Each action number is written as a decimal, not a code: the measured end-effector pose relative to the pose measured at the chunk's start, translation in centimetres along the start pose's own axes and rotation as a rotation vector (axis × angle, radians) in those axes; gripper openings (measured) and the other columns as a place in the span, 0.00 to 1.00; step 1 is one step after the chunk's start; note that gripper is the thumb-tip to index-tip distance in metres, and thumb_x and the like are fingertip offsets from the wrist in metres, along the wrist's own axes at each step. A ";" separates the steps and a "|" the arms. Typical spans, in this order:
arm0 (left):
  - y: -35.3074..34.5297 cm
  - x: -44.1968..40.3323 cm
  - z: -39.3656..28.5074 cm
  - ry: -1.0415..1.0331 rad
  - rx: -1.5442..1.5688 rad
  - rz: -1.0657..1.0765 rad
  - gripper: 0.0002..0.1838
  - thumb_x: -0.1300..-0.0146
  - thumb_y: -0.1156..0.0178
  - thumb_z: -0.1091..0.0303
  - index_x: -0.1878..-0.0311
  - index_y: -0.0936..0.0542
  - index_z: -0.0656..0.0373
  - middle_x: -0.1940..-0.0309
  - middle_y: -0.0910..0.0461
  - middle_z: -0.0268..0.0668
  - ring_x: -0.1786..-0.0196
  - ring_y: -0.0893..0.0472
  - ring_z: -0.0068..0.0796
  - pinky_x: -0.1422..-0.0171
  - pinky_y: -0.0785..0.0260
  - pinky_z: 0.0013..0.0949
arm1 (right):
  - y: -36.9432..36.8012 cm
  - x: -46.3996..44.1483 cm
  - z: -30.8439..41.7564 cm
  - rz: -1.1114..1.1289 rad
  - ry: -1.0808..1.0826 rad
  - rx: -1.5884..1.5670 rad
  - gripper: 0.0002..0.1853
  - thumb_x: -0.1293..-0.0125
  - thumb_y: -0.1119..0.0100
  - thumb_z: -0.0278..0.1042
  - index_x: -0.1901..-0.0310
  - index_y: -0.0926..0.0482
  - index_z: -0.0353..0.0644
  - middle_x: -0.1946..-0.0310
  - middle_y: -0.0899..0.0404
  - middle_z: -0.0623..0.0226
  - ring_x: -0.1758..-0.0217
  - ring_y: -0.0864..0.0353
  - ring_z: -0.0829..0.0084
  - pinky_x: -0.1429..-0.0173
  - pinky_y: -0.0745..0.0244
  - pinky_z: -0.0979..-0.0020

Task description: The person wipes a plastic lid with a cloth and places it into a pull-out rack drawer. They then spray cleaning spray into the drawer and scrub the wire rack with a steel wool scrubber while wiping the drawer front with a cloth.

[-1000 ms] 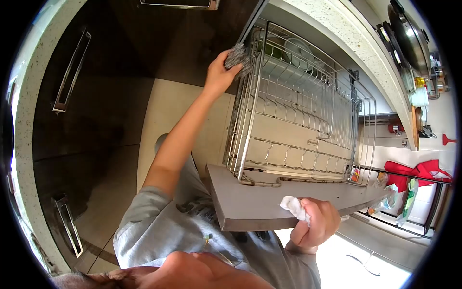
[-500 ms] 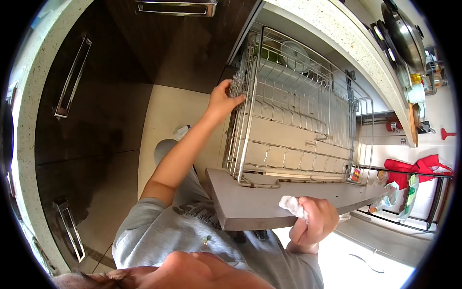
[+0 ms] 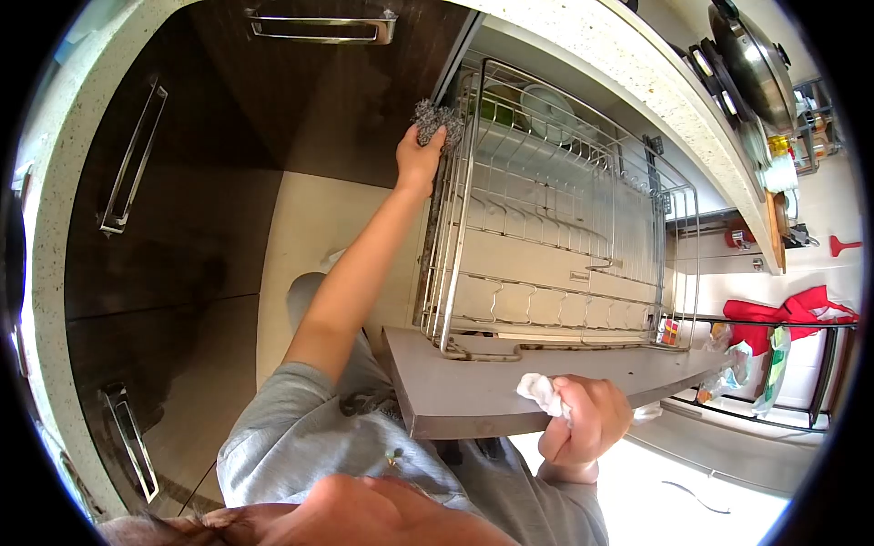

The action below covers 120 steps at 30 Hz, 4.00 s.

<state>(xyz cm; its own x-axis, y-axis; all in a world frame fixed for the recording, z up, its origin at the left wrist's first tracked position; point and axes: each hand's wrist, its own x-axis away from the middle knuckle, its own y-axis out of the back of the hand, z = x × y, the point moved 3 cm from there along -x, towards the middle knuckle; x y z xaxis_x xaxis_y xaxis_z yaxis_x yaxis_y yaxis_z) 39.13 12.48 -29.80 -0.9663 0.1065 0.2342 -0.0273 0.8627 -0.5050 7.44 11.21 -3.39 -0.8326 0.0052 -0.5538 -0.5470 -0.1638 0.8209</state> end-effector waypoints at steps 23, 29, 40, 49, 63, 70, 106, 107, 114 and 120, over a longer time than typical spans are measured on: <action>-4.3 -5.3 0.7 0.507 0.312 0.085 0.05 0.47 0.41 0.75 0.67 0.23 0.61 0.71 0.23 0.34 0.72 0.24 0.26 0.71 0.36 0.25 | 0.0 0.1 -0.1 0.014 0.009 0.018 0.10 0.53 0.55 0.31 0.69 0.28 0.40 0.79 0.24 0.64 0.82 0.30 0.67 0.79 0.37 0.71; -2.6 -2.6 -2.0 0.353 -0.121 0.094 0.10 0.52 0.36 0.73 0.69 0.24 0.69 0.70 0.23 0.43 0.69 0.22 0.33 0.65 0.33 0.33 | -0.1 0.0 0.0 -0.009 0.022 0.002 0.09 0.50 0.55 0.32 0.70 0.27 0.40 0.79 0.25 0.64 0.82 0.30 0.67 0.79 0.38 0.71; 0.8 3.4 -3.5 0.453 -0.446 0.158 0.16 0.58 0.32 0.71 0.68 0.24 0.72 0.69 0.22 0.42 0.66 0.23 0.29 0.66 0.32 0.31 | -0.2 0.0 -0.1 -0.056 0.094 0.016 0.10 0.47 0.55 0.30 0.64 0.29 0.39 0.77 0.25 0.64 0.82 0.30 0.67 0.79 0.38 0.70; 2.0 4.0 -2.0 0.391 -0.493 0.248 0.13 0.53 0.34 0.70 0.66 0.24 0.66 0.69 0.21 0.37 0.68 0.24 0.26 0.64 0.32 0.28 | -0.2 0.1 -0.3 -0.034 0.084 -0.022 0.10 0.45 0.56 0.31 0.64 0.28 0.36 0.79 0.26 0.62 0.82 0.30 0.66 0.80 0.38 0.70; 4.3 4.6 -3.5 -0.414 -0.297 0.117 0.21 0.51 0.34 0.68 0.55 0.29 0.66 0.64 0.22 0.35 0.61 0.23 0.27 0.56 0.31 0.29 | -0.3 0.2 -0.3 -0.075 0.086 -0.023 0.12 0.43 0.56 0.34 0.65 0.28 0.36 0.79 0.26 0.62 0.82 0.29 0.66 0.79 0.37 0.70; 4.7 7.7 -3.6 0.288 -0.297 0.403 0.26 0.50 0.36 0.58 0.50 0.29 0.61 0.56 0.23 0.37 0.54 0.24 0.32 0.51 0.33 0.37 | -0.4 0.2 -0.3 -0.062 0.065 -0.018 0.13 0.42 0.57 0.36 0.66 0.28 0.35 0.79 0.26 0.61 0.81 0.28 0.64 0.78 0.36 0.70; 3.3 7.7 -2.6 -0.053 -0.600 0.253 0.18 0.58 0.31 0.66 0.66 0.23 0.69 0.70 0.22 0.42 0.66 0.25 0.28 0.60 0.32 0.30 | -0.6 0.7 -0.4 -0.077 -0.021 -0.065 0.14 0.42 0.58 0.34 0.66 0.28 0.30 0.76 0.26 0.53 0.75 0.26 0.60 0.69 0.32 0.68; 3.8 8.6 -2.6 -0.053 -0.600 0.253 0.18 0.58 0.31 0.66 0.66 0.23 0.69 0.70 0.22 0.42 0.66 0.25 0.28 0.60 0.32 0.30 | -0.5 0.6 -0.3 -0.077 -0.021 -0.064 0.14 0.42 0.58 0.34 0.66 0.28 0.30 0.76 0.26 0.53 0.75 0.26 0.60 0.69 0.32 0.68; 3.2 7.9 -2.5 -0.212 -0.530 0.187 0.14 0.59 0.31 0.67 0.70 0.22 0.65 0.72 0.21 0.40 0.67 0.23 0.26 0.63 0.33 0.28 | -0.5 1.2 -0.3 -0.068 -0.054 -0.024 0.15 0.43 0.59 0.34 0.64 0.28 0.30 0.74 0.25 0.53 0.74 0.25 0.61 0.67 0.31 0.68; 6.7 15.7 -3.4 -0.071 -0.538 0.393 0.11 0.55 0.33 0.74 0.68 0.23 0.65 0.72 0.23 0.32 0.66 0.27 0.18 0.60 0.34 0.24 | -0.9 0.5 0.2 -0.076 0.057 0.024 0.11 0.43 0.59 0.31 0.65 0.30 0.34 0.79 0.27 0.59 0.82 0.30 0.64 0.77 0.36 0.69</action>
<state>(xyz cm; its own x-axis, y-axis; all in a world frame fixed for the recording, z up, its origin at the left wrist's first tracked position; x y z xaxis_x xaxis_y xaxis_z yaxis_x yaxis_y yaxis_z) 24.69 21.61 -26.71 -0.8934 0.4463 0.0526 0.4438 0.8946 -0.0529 7.51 11.59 -4.40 -0.7826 -0.0391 -0.6213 -0.6113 -0.1410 0.7788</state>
